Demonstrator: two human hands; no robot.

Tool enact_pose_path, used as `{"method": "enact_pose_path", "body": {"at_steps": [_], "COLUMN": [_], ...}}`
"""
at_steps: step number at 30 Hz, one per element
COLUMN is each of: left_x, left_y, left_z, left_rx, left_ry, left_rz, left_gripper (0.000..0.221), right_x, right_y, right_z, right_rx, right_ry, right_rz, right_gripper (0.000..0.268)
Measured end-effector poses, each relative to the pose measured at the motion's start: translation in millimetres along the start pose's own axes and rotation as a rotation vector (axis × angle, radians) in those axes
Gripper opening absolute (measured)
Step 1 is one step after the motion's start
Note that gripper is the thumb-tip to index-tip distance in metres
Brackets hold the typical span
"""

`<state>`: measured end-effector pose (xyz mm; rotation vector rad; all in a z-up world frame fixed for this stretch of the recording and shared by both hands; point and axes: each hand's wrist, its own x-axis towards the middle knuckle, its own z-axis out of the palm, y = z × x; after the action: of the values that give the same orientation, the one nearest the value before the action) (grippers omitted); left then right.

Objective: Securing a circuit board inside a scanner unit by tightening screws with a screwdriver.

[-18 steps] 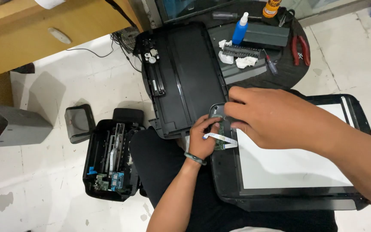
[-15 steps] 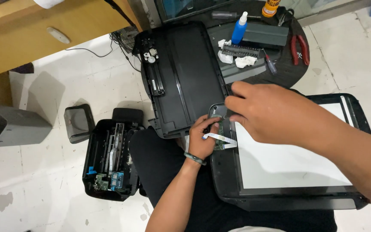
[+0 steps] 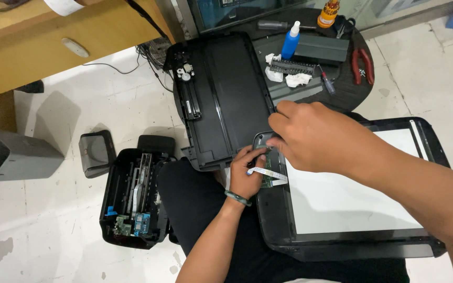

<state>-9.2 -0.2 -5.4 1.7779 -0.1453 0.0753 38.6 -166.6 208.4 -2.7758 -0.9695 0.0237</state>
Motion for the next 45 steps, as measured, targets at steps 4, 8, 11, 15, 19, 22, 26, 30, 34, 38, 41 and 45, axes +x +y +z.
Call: {"method": "enact_pose_path", "body": {"at_steps": [4, 8, 11, 15, 19, 22, 26, 30, 34, 38, 41, 45], "left_x": [0, -1, -2, -1, 1, 1, 2, 0, -3, -4, -4, -4], "left_y": [-6, -9, -6, -10, -12, -11, -9, 1, 2, 2, 3, 0], "left_z": [0, 1, 1, 2, 1, 1, 3, 1, 0, 0, 0, 1], "left_rx": [-0.124, -0.129, -0.159, -0.140, -0.103, -0.135, -0.139, -0.136, -0.157, -0.148, -0.143, -0.136], "left_ry": [0.012, 0.021, 0.028, 0.029, 0.029, 0.033, 0.027, 0.022, 0.022, 0.015, 0.014, 0.002], "left_rz": [0.005, 0.008, -0.007, 0.005, 0.017, 0.017, 0.029, 0.028, 0.001, -0.040, -0.050, -0.038], "left_gripper": [0.020, 0.019, 0.020, 0.020, 0.020, 0.020, 0.020, 0.021, 0.024, 0.030, 0.032, 0.035], "right_x": [7, 6, 6, 5, 6, 6, 12, 18, 19, 19, 18, 18], "right_y": [7, 9, 6, -5, -3, -1, -4, -3, 0, 8, 8, 9], "right_z": [-1, 5, 4, -7, -23, -33, -34, -18, -10, -7, -7, -2], "right_rx": [-0.107, -0.104, -0.095, -0.074, -0.083, -0.089, -0.090, 0.030, 0.076, 0.051, 0.046, 0.047], "right_ry": [-0.076, -0.060, -0.070, -0.129, -0.194, -0.330, -0.389, -0.306, -0.273, -0.236, -0.211, -0.167], "right_rz": [0.001, 0.056, 0.116, 0.165, 0.153, 0.178, 0.071, 0.007, 0.008, 0.035, 0.078, 0.114], "right_gripper": [0.029, 0.030, 0.031, 0.031, 0.031, 0.041, 0.029, 0.030, 0.029, 0.029, 0.027, 0.028]}}
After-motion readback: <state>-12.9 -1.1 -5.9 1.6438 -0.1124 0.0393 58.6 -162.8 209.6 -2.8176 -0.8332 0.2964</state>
